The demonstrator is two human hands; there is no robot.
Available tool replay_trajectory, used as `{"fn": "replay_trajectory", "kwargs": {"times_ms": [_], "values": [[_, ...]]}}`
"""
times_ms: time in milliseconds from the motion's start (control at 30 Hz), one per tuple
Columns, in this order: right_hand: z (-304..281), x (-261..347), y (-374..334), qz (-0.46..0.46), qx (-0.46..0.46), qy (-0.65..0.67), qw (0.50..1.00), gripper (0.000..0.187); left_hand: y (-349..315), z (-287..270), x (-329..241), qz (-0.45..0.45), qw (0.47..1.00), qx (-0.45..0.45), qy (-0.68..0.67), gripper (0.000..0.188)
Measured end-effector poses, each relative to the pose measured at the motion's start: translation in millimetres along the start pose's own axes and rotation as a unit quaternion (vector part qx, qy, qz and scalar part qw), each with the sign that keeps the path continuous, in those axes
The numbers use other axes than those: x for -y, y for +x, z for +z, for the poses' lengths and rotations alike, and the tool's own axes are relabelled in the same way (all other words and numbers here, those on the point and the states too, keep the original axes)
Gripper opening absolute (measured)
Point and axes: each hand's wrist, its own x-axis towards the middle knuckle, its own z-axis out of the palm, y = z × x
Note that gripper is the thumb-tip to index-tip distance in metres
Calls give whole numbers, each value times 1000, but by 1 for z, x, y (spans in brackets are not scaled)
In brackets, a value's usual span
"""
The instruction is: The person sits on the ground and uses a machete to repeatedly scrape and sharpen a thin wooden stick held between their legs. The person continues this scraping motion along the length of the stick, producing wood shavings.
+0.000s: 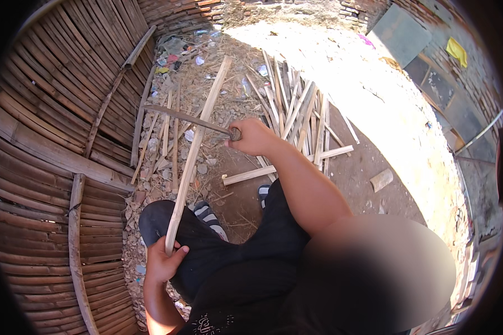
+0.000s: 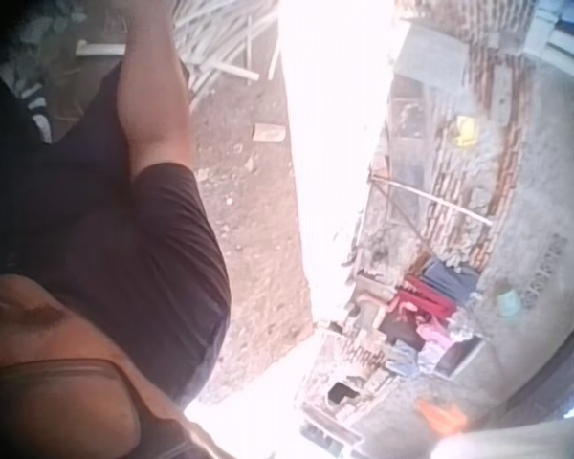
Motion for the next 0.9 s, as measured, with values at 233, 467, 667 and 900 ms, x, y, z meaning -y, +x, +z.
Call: {"fn": "replay_trajectory", "kwargs": {"times_ms": [233, 467, 667, 900], "values": [[37, 53, -19, -169, 143, -75, 972, 35, -3, 0, -4, -29, 1000, -3, -3, 24], [3, 23, -10, -110, 102, -20, 988, 40, -4, -2, 2, 3, 1000, -8, 20, 28], [-14, -5, -2, 22, -42, 20, 999, 44, -2, 1, 2, -6, 1000, -6, 2, 28], [26, 37, -14, -158, 102, -57, 981, 39, -4, 0, -4, -12, 1000, -14, 12, 28]]}}
